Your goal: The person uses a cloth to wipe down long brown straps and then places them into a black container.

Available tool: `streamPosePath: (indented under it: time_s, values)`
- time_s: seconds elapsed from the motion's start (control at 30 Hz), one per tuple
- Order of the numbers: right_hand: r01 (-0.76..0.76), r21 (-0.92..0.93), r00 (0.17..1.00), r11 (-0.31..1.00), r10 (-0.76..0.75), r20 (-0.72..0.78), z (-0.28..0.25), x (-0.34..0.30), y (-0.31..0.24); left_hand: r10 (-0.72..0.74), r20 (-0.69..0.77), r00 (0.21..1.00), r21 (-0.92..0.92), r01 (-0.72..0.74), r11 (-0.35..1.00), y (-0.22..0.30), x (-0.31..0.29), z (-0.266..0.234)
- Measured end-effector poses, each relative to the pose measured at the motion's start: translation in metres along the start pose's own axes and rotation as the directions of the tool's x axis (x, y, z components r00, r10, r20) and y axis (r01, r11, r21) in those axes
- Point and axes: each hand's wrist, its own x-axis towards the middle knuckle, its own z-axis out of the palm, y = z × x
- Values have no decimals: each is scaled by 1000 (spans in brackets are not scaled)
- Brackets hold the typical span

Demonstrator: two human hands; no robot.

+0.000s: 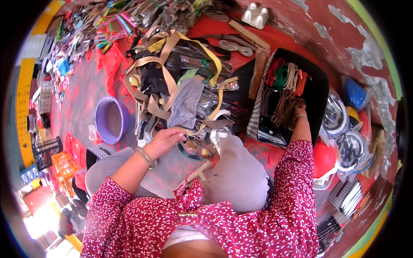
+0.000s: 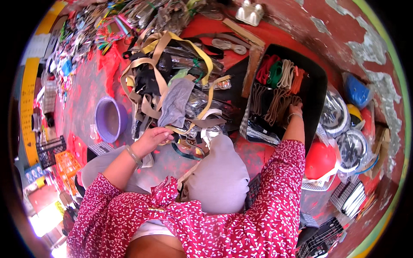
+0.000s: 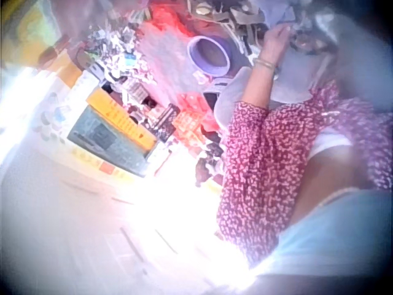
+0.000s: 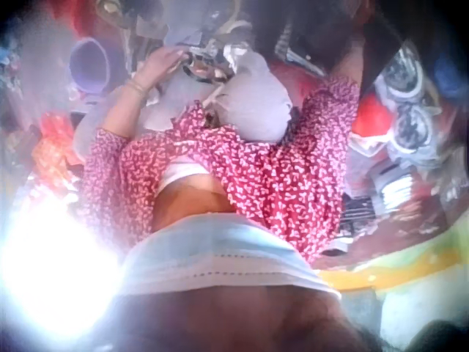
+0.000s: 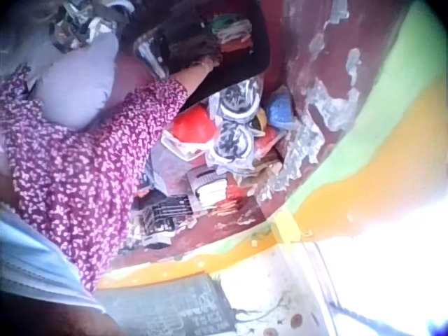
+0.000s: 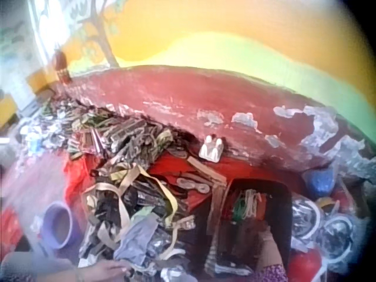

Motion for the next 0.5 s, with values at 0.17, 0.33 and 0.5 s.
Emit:
streamPosePath:
  time_s: [0.17,0.33,0.5]
  values:
    - [149,12,936,989,-138,-324,-52,-55,-50,3,-396,918,-180,-81,980,9,-30,-28]
    - [704,457,710,544,-556,-433,-72,-128,-128,133,-638,758,-534,-561,633,65,-82,-99]
    - [976,139,180,170,-982,-63,-41,-292,-260,244,-687,685,-529,-701,478,90,-138,-126]
